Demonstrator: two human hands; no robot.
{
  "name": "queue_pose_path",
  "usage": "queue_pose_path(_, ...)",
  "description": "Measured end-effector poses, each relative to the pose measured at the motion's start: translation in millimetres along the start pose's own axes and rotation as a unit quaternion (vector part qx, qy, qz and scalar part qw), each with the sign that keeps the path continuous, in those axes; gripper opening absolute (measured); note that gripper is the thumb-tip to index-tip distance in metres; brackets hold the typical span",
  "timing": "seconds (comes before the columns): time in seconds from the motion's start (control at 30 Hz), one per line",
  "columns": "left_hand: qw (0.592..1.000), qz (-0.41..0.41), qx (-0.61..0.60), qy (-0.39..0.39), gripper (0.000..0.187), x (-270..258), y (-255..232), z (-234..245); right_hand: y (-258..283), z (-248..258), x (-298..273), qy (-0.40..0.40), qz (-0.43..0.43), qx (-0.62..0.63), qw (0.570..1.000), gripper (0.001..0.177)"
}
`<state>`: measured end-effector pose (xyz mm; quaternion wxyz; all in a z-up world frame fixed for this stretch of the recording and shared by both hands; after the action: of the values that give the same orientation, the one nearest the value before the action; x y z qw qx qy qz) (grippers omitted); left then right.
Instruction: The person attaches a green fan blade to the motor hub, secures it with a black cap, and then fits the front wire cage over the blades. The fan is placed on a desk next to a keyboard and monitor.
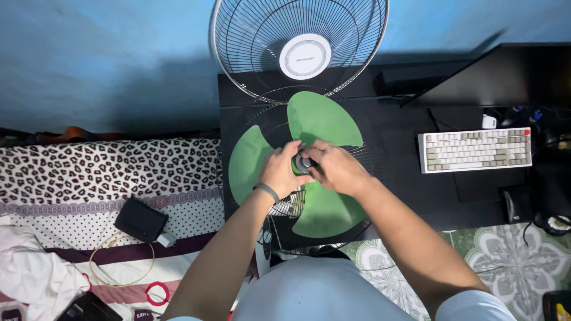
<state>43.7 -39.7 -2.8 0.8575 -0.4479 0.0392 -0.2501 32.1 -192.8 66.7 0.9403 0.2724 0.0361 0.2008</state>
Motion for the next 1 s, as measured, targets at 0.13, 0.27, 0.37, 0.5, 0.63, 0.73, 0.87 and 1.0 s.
queue_pose_path(0.13, 1.0, 0.004, -0.004, 0.003, 0.095, 0, -1, 1, -2, -7, 3, 0.008, -0.044, -0.061, 0.997, 0.038)
queue_pose_path(0.27, 1.0, 0.002, -0.001, 0.002, 0.093, 1, -4, 2, -4, -12, 7, 0.037, -0.107, -0.104, 0.988, 0.039)
queue_pose_path(0.37, 1.0, -0.005, -0.006, -0.008, 0.092, 0, -3, 2, -4, -14, 7, 0.03, -0.102, -0.106, 0.989, 0.038)
queue_pose_path(0.5, 1.0, 0.005, -0.007, -0.018, 0.091, -1, 0, -2, -4, -17, 5, -0.009, -0.08, -0.108, 0.991, 0.037)
queue_pose_path(0.63, 1.0, 0.004, -0.002, -0.008, 0.091, 1, 3, 0, -6, -27, 7, -0.041, -0.137, -0.173, 0.974, 0.044)
queue_pose_path(0.73, 1.0, -0.011, 0.001, -0.018, 0.088, -1, 3, -2, -11, -38, 9, -0.033, -0.191, -0.206, 0.959, 0.053)
queue_pose_path(0.87, 0.998, -0.043, 0.016, -0.032, 0.084, -2, 2, 0, -7, -43, 9, -0.061, -0.201, -0.218, 0.953, 0.054)
queue_pose_path(1.0, 0.999, 0.014, 0.032, -0.003, 0.081, -1, -4, 5, -8, -42, 16, -0.027, -0.254, -0.226, 0.94, 0.056)
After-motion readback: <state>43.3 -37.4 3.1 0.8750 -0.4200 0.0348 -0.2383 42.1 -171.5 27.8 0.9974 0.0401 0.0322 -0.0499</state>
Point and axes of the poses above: each hand's wrist, its own x-axis towards the middle knuckle, its own z-axis out of the back of the hand, y = z × x, the point moved 4 cm from there along x, towards the middle knuckle, and after that the axes turned 14 degrees about -z, right-handed, at the moved point
